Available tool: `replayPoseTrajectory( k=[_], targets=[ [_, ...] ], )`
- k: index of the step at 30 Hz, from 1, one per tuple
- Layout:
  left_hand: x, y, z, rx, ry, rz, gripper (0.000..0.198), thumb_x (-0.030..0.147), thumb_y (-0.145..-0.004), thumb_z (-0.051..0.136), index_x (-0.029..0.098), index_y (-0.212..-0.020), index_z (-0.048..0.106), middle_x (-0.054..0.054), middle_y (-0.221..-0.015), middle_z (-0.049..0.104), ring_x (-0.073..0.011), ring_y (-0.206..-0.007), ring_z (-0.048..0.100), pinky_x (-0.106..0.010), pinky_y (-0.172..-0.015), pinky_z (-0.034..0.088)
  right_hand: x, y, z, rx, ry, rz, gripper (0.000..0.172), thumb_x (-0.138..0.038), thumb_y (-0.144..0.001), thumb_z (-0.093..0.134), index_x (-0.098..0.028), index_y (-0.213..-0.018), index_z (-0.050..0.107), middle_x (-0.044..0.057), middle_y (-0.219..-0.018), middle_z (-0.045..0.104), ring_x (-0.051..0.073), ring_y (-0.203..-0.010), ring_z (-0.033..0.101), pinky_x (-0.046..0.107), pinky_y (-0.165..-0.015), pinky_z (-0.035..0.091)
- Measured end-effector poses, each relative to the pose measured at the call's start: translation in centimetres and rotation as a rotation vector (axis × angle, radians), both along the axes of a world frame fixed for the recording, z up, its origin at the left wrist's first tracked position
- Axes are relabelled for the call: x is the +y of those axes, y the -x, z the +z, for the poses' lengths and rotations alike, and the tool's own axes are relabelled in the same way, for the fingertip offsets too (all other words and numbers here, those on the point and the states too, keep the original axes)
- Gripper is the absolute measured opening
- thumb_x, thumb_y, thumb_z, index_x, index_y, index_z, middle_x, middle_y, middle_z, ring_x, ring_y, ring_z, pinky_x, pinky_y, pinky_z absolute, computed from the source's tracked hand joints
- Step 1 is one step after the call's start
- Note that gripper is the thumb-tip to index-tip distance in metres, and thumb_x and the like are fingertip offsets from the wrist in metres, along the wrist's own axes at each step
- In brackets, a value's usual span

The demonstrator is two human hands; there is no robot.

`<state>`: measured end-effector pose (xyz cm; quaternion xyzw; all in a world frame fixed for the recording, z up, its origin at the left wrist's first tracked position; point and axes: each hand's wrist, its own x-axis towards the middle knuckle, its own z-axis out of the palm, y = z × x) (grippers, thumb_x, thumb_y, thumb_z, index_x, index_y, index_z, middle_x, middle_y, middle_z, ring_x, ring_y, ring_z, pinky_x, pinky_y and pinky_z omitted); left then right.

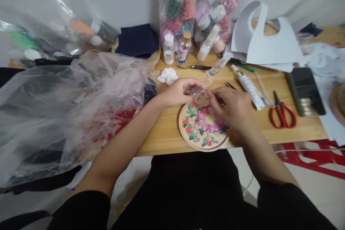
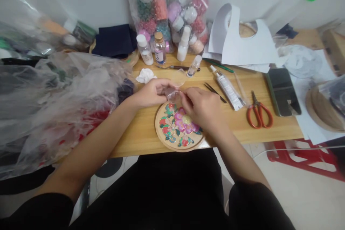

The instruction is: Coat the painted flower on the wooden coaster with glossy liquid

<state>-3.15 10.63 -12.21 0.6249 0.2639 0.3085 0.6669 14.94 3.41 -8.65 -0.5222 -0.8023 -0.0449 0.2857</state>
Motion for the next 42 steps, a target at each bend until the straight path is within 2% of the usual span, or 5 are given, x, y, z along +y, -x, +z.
replayPoseTrajectory(
  k=[12,18,31,39,42],
  targets=[
    [-0.2,-0.2,0.0,-0.062,0.123,-0.023,0.035,-0.005,-0.061,0.074,0.014,-0.090,0.067,-0.006,-0.098,0.074,-0.0182,-0.097,0.072,-0.031,-0.088,0.059,-2.8,-0.4,2.6,0.175,0.060,0.079,0.026,-0.018,-0.089,0.060,-0.020,-0.063,0.058,0.001,-0.060,0.069,0.010,-0.046,0.059,0.022,-0.042,0.041],
    [-0.3,-0.3,0.3,-0.042,0.068,0.030,0.033,-0.008,-0.063,0.071,0.014,-0.087,0.066,0.001,-0.093,0.073,-0.0146,-0.094,0.072,-0.028,-0.089,0.059,-5.5,0.3,1.6,0.169,0.218,0.258,0.017,-0.014,-0.089,0.059,-0.018,-0.073,0.061,0.000,-0.058,0.066,0.009,-0.047,0.059,0.020,-0.045,0.043],
    [-0.1,-0.3,0.3,-0.033,0.084,0.006,0.033,-0.004,-0.061,0.075,0.014,-0.087,0.065,0.002,-0.090,0.072,-0.0168,-0.097,0.072,-0.029,-0.089,0.059,-6.0,1.0,0.5,0.123,0.251,0.265,0.013,-0.013,-0.088,0.061,-0.016,-0.076,0.062,0.001,-0.064,0.069,0.008,-0.048,0.058,0.019,-0.045,0.042],
    [-0.1,-0.6,-0.6,0.003,0.136,0.137,0.022,0.004,-0.070,0.074,0.014,-0.087,0.063,0.002,-0.088,0.068,-0.0202,-0.110,0.068,-0.036,-0.096,0.057,-5.8,1.1,0.4,0.103,0.240,0.272,0.015,-0.014,-0.089,0.060,-0.016,-0.074,0.061,0.002,-0.065,0.069,0.009,-0.050,0.061,0.020,-0.046,0.042],
    [0.0,-0.6,-0.6,-0.024,0.151,0.111,0.026,0.001,-0.067,0.075,0.014,-0.087,0.063,0.002,-0.088,0.068,-0.0210,-0.111,0.067,-0.036,-0.097,0.056,-5.7,1.1,0.4,0.094,0.231,0.268,0.015,-0.014,-0.089,0.061,-0.016,-0.075,0.061,0.002,-0.065,0.070,0.009,-0.051,0.061,0.020,-0.045,0.042]
  ],
)
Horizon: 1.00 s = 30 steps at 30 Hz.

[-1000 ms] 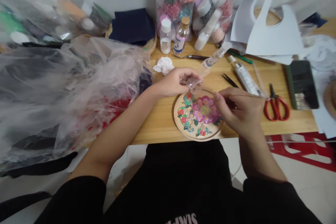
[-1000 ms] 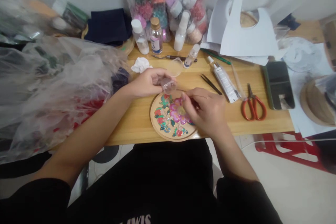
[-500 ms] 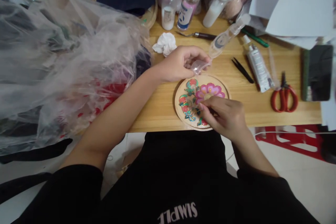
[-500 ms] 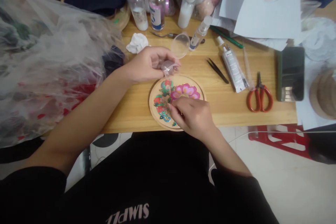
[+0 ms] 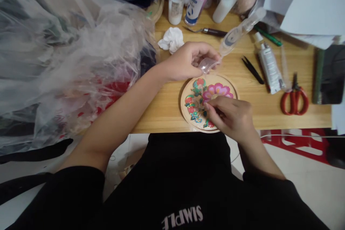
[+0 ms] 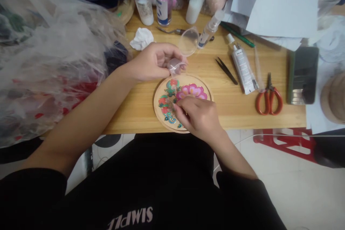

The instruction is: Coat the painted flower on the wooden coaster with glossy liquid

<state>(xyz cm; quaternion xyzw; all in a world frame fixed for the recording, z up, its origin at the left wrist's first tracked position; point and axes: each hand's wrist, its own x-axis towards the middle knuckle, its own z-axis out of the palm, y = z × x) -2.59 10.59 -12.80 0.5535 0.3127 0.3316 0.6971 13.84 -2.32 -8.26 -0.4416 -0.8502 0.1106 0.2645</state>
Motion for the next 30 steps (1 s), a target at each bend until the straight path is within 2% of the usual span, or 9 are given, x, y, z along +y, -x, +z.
replayPoseTrajectory(
  k=[4,7,11,17,24,30],
  targets=[
    [0.0,0.3,0.6,0.008,-0.077,-0.109,0.032,0.002,-0.063,0.076,0.015,-0.091,0.065,0.003,-0.092,0.070,-0.0178,-0.104,0.069,-0.031,-0.092,0.057,0.0,-0.1,-0.1,-0.001,0.008,-0.008,0.014,-0.015,-0.090,0.060,-0.017,-0.076,0.062,0.001,-0.066,0.070,0.009,-0.052,0.062,0.019,-0.047,0.044],
    [-0.1,0.3,0.9,0.010,-0.104,-0.133,0.034,-0.002,-0.064,0.071,0.015,-0.093,0.065,0.003,-0.094,0.070,-0.0152,-0.100,0.070,-0.028,-0.090,0.057,0.0,-0.1,-0.2,-0.006,0.008,-0.012,0.013,-0.016,-0.090,0.060,-0.017,-0.077,0.063,0.001,-0.065,0.071,0.010,-0.053,0.063,0.020,-0.047,0.044],
    [-0.2,0.3,1.0,0.005,-0.089,-0.121,0.033,-0.008,-0.063,0.067,0.013,-0.090,0.065,0.002,-0.094,0.070,-0.0153,-0.099,0.070,-0.029,-0.091,0.056,0.0,-0.2,-0.2,0.001,0.001,-0.002,0.013,-0.015,-0.089,0.061,-0.016,-0.077,0.062,0.002,-0.065,0.071,0.010,-0.053,0.063,0.020,-0.047,0.044],
    [-0.2,0.4,1.0,0.022,-0.126,-0.123,0.032,0.002,-0.064,0.076,0.015,-0.092,0.066,0.003,-0.095,0.072,-0.0157,-0.099,0.071,-0.027,-0.087,0.058,0.0,-0.1,-0.1,-0.003,0.014,-0.003,0.014,-0.016,-0.090,0.059,-0.017,-0.076,0.062,0.002,-0.066,0.071,0.009,-0.052,0.062,0.019,-0.046,0.043],
    [-0.2,0.2,1.5,0.015,-0.042,-0.091,0.038,-0.016,-0.061,0.065,0.012,-0.087,0.066,0.003,-0.089,0.071,-0.0160,-0.098,0.072,-0.032,-0.094,0.057,-0.1,-0.1,-0.1,-0.007,0.029,-0.010,0.013,-0.016,-0.090,0.059,-0.017,-0.077,0.062,0.002,-0.067,0.071,0.010,-0.055,0.064,0.019,-0.048,0.045],
    [-0.2,0.2,1.2,-0.004,-0.064,-0.110,0.037,-0.014,-0.063,0.065,0.012,-0.090,0.065,0.001,-0.092,0.072,-0.0151,-0.098,0.071,-0.031,-0.093,0.057,-0.1,-0.2,0.0,-0.001,0.005,0.002,0.014,-0.014,-0.089,0.060,-0.017,-0.076,0.061,0.002,-0.067,0.071,0.010,-0.053,0.063,0.020,-0.048,0.045]
  ],
)
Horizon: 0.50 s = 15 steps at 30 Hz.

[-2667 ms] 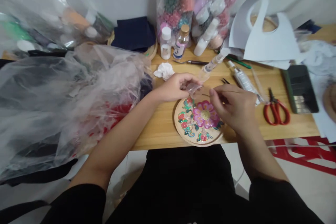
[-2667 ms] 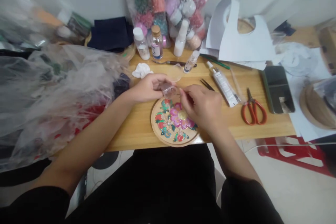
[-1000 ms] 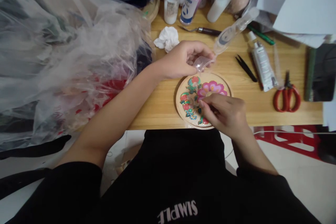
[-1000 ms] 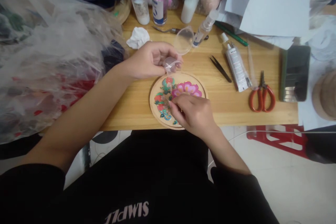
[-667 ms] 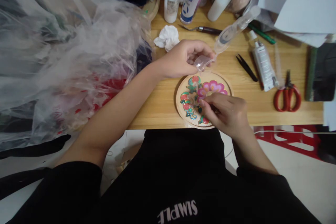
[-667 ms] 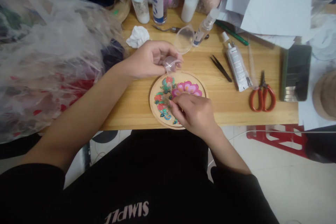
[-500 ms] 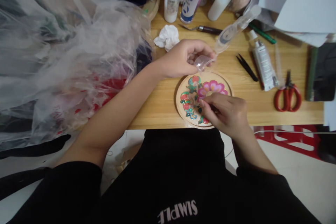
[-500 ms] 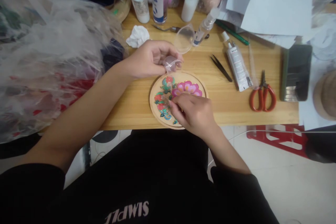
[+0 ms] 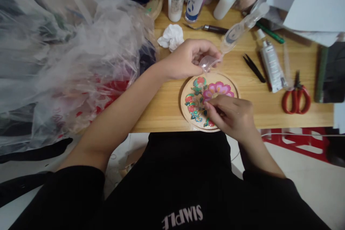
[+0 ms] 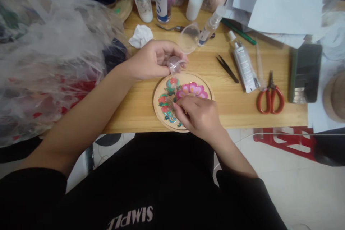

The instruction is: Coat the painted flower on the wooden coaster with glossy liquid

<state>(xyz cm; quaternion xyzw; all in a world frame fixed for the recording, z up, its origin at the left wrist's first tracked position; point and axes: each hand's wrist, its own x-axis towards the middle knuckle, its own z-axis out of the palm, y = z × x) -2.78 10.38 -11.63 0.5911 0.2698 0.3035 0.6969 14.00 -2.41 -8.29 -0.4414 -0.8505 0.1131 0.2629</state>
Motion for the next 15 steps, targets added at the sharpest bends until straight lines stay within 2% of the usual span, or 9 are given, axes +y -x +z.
replayPoseTrajectory(
  k=[4,11,15],
  targets=[
    [0.04,0.06,-0.30,-0.019,-0.032,-0.019,0.034,-0.011,-0.066,0.064,0.012,-0.091,0.064,0.001,-0.095,0.071,-0.0137,-0.098,0.070,-0.029,-0.092,0.056,-0.05,0.04,0.02,0.011,0.020,-0.010,0.013,-0.015,-0.090,0.059,-0.017,-0.077,0.062,0.001,-0.066,0.071,0.009,-0.052,0.062,0.020,-0.047,0.043],
    [-0.08,0.07,0.15,0.020,0.033,0.003,0.035,-0.009,-0.064,0.068,0.013,-0.091,0.065,0.003,-0.089,0.068,-0.0185,-0.107,0.067,-0.038,-0.099,0.053,0.01,-0.20,0.06,-0.005,0.011,-0.021,0.015,-0.015,-0.089,0.060,-0.016,-0.074,0.062,0.001,-0.062,0.069,0.009,-0.051,0.061,0.020,-0.047,0.043],
    [-0.05,0.00,0.15,0.009,0.052,0.011,0.035,-0.012,-0.062,0.065,0.012,-0.088,0.066,0.001,-0.089,0.068,-0.0191,-0.101,0.069,-0.039,-0.097,0.054,0.01,-0.29,0.12,-0.019,0.020,-0.027,0.017,-0.017,-0.091,0.058,-0.018,-0.074,0.062,0.000,-0.063,0.070,0.009,-0.049,0.060,0.020,-0.046,0.043]
  ],
)
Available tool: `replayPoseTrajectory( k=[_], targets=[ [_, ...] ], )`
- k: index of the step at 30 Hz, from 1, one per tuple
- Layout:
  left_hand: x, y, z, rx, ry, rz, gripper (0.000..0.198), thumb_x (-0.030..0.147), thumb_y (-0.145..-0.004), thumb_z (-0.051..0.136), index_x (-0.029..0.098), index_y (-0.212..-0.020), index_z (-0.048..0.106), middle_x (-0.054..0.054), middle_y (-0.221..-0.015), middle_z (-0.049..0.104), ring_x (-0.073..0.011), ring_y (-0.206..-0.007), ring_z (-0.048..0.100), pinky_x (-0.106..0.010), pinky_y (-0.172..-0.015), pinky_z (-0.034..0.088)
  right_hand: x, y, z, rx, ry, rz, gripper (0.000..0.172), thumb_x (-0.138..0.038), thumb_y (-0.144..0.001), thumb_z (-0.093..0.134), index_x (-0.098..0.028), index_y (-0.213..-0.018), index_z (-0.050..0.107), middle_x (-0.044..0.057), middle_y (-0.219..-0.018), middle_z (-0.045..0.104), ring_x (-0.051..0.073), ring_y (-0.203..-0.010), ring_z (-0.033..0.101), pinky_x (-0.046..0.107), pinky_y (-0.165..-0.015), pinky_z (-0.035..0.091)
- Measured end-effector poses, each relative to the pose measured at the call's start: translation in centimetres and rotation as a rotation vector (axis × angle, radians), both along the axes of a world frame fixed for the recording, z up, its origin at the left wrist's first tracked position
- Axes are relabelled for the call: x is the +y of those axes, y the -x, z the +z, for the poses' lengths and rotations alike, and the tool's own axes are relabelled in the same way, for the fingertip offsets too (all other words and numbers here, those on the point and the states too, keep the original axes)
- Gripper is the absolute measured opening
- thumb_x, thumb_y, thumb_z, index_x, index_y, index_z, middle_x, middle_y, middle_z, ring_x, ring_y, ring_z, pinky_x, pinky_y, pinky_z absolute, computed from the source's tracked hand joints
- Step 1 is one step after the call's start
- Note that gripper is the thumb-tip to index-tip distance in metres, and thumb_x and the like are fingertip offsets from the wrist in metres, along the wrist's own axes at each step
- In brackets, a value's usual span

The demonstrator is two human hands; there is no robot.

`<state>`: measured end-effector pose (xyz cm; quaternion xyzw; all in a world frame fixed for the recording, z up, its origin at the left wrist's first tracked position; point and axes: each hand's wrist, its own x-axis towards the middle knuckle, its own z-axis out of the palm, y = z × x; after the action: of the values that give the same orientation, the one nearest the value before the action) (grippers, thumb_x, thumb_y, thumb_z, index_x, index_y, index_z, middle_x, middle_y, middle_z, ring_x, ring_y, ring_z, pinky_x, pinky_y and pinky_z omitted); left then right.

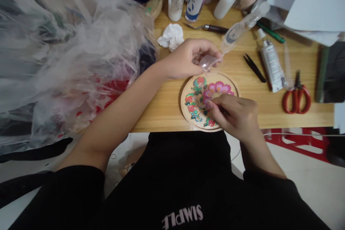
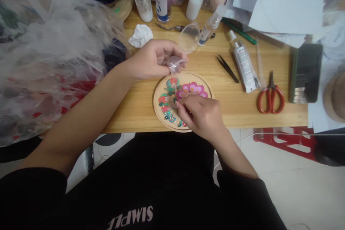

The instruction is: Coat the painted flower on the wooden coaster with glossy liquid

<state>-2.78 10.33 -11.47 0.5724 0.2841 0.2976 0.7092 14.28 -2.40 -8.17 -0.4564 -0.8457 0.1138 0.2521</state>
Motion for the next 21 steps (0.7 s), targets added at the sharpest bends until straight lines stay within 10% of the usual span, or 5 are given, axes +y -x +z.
replayPoseTrajectory(
  k=[12,21],
  targets=[
    [0.1,0.2,-0.7,-0.054,-0.084,-0.010,0.032,0.000,-0.063,0.076,0.013,-0.090,0.066,-0.003,-0.097,0.074,-0.0152,-0.099,0.070,-0.026,-0.091,0.056,1.7,-1.4,1.3,0.127,-0.232,-0.291,0.020,-0.017,-0.089,0.060,-0.022,-0.070,0.059,-0.001,-0.055,0.061,0.010,-0.043,0.049,0.027,-0.041,0.035],
    [0.3,0.4,-0.6,-0.006,-0.053,-0.042,0.037,-0.007,-0.060,0.066,0.012,-0.092,0.068,-0.010,-0.107,0.074,-0.0146,-0.099,0.070,-0.024,-0.090,0.054,5.4,-1.0,0.1,-0.091,-0.361,-0.232,0.022,-0.023,-0.091,0.056,-0.019,-0.070,0.062,0.003,-0.059,0.068,0.014,-0.051,0.061,0.027,-0.046,0.039]
  ],
)
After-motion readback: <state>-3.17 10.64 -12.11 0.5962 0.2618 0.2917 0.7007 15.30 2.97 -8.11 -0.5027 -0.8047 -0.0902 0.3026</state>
